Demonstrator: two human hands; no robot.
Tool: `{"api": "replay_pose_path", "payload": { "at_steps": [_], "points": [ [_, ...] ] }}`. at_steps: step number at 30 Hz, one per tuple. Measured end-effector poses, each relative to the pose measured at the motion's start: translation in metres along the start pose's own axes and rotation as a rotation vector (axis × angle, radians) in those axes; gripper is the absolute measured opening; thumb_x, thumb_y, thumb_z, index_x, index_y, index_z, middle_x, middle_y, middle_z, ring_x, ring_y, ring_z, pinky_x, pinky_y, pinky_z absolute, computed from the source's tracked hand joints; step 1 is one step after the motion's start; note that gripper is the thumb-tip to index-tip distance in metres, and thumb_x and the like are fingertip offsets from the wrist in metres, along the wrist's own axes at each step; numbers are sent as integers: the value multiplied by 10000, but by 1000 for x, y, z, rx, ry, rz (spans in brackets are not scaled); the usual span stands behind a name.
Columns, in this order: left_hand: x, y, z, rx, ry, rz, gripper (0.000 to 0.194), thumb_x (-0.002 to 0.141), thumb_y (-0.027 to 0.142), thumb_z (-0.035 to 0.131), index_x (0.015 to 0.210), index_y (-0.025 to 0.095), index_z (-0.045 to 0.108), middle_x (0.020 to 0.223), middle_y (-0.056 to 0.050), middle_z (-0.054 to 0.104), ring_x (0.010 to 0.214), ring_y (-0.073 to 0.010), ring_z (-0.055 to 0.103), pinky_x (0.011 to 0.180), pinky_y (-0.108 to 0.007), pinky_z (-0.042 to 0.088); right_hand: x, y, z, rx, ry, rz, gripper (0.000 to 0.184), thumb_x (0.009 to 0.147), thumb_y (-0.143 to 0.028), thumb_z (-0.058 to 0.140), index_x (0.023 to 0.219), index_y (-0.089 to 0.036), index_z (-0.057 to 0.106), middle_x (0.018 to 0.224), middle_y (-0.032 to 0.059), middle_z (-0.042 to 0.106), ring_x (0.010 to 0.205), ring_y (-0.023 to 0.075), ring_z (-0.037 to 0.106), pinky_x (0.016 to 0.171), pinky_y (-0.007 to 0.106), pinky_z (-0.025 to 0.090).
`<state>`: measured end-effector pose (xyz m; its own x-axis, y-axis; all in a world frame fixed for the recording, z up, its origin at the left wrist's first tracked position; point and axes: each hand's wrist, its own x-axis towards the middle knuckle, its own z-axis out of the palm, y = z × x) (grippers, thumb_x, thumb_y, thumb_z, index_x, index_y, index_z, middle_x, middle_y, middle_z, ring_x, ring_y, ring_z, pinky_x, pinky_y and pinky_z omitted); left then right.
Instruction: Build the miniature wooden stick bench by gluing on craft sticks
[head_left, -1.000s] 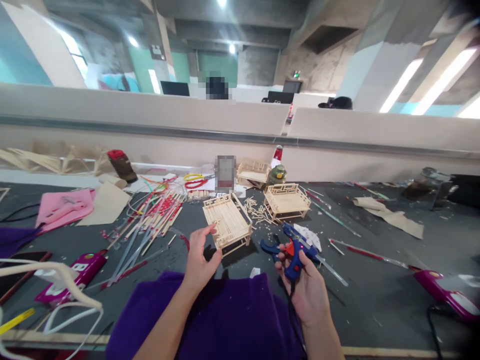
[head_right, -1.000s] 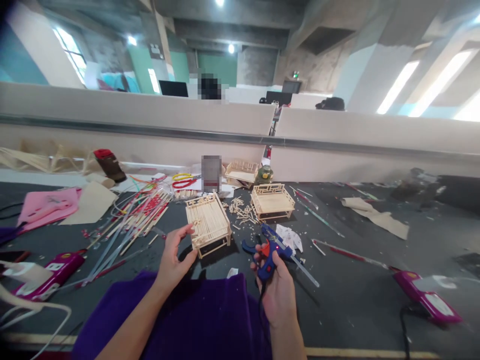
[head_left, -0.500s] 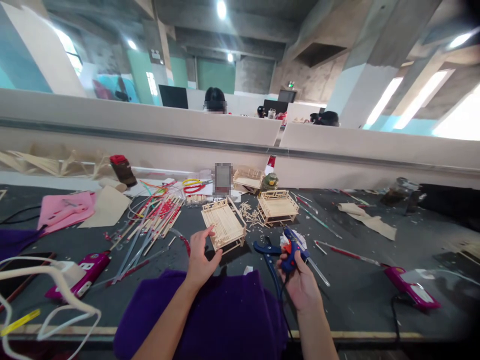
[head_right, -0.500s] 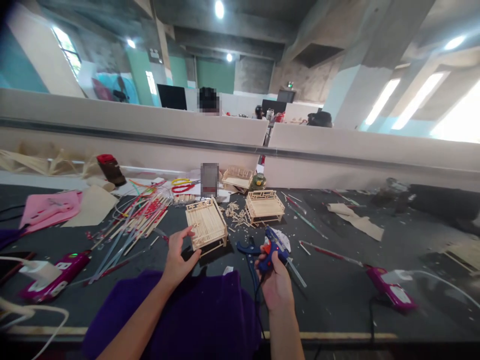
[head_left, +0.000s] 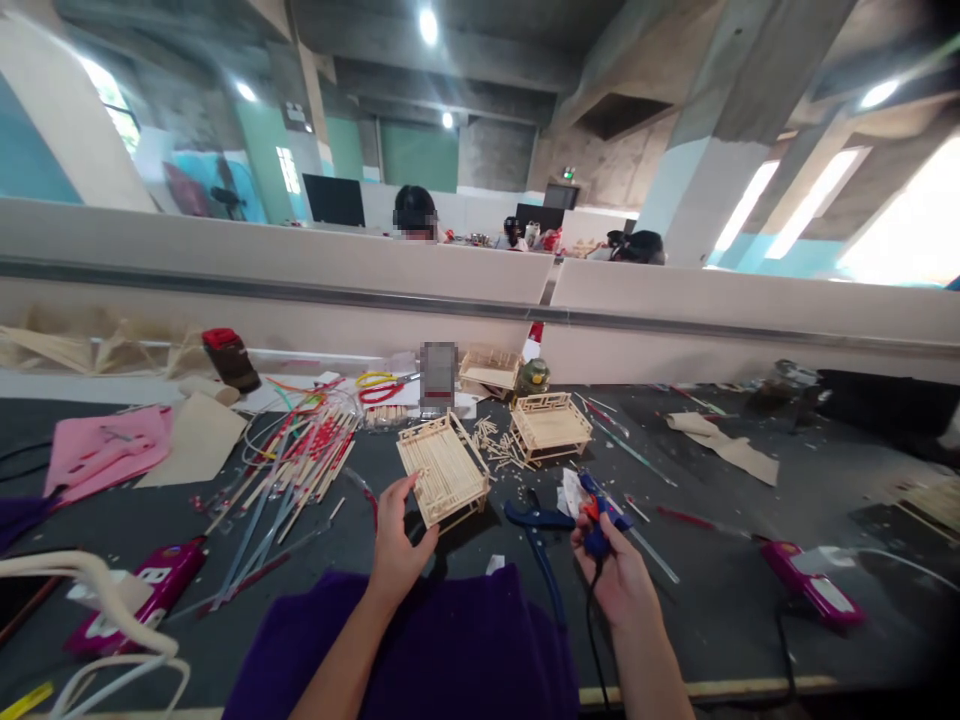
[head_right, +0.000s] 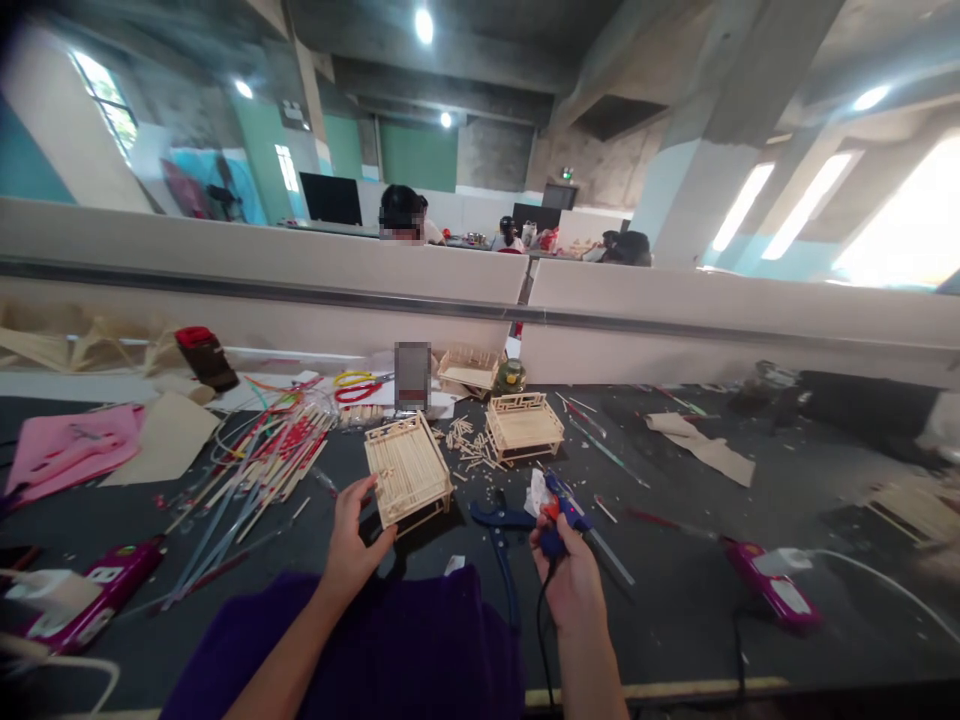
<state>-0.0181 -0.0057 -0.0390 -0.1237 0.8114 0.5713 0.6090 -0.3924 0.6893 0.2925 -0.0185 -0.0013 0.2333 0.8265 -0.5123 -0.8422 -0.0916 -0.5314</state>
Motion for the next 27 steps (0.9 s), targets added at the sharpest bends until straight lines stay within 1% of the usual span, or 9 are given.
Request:
{"api": "replay_pose_path", "payload": {
  "at_steps": [4, 7, 10, 14, 17, 20, 23, 25, 27],
  "points": [
    [1, 2, 0, -25, 2, -16, 648, 783, 193, 621, 1391, 225, 399, 1322, -123, 463, 1246, -288, 457, 1049, -502, 431, 10, 2, -1, -50, -5, 17, 79, 858, -175, 635, 879, -137, 700, 723, 37, 717, 615, 115, 659, 575, 205, 593],
    [1, 4, 0, -43, 17, -29, 637, 786, 194, 618, 1385, 225, 401, 1315, -123, 465, 1239, -284, 464, 1036, -495, 449, 15, 5, 0, -59, 0, 20, 75, 843, -174, 650, 896, -147, 696, 727, 26, 711, 611, 110, 650, 575, 200, 588],
    [1, 5, 0, -49, 27, -39, 614, 797, 196, 609, 1376, 226, 409, 1303, -123, 468, 1245, -286, 465, 1026, -497, 460, 18, 7, 0, -73, 9, 21, 112, 813, -162, 676, 924, -161, 694, 732, 18, 710, 607, 111, 647, 581, 205, 583],
    [2, 3, 0, -89, 32, -61, 604, 799, 192, 605, 1371, 229, 414, 1306, -123, 458, 1243, -278, 481, 1027, -492, 473, 20, 10, -4, -85, -11, -25, 165, 775, -160, 711, 940, -167, 697, 775, 17, 718, 643, 117, 659, 604, 217, 587],
    [3, 0, 1, -156, 57, -113, 575, 805, 207, 606, 1352, 227, 432, 1316, -126, 444, 1252, -273, 492, 1023, -472, 491, 19, 11, -4, -96, -35, -37, 179, 750, -160, 735, 926, -170, 705, 786, 15, 720, 648, 119, 660, 600, 219, 589],
    [4, -6, 1, -258, 122, -199, 541, 810, 233, 607, 1328, 223, 451, 1311, -129, 454, 1252, -266, 515, 1004, -439, 514, 17, 12, 0, -120, -29, -37, 149, 725, -156, 758, 865, -163, 707, 753, 11, 715, 627, 118, 657, 591, 220, 592],
    [5, -13, 1, -353, 184, -281, 548, 808, 251, 620, 1327, 219, 446, 1310, -132, 483, 1244, -255, 535, 1013, -422, 508, 14, 14, 3, -141, -32, -54, 175, 709, -130, 768, 873, -160, 716, 767, 10, 723, 631, 117, 665, 590, 214, 595],
    [4, -15, 1, -373, 193, -307, 557, 803, 259, 631, 1327, 217, 448, 1308, -132, 499, 1237, -253, 542, 1013, -417, 506, 13, 14, 4, -144, -37, -57, 161, 720, -123, 760, 873, -152, 719, 759, 14, 725, 634, 115, 669, 592, 208, 596],
    [4, -16, 1, -350, 182, -302, 555, 800, 251, 623, 1327, 216, 453, 1306, -129, 501, 1240, -255, 536, 1000, -409, 512, 11, 15, 3, -140, -33, -56, 125, 740, -121, 746, 860, -144, 717, 738, 17, 725, 634, 113, 670, 599, 205, 598]
  ]
}}
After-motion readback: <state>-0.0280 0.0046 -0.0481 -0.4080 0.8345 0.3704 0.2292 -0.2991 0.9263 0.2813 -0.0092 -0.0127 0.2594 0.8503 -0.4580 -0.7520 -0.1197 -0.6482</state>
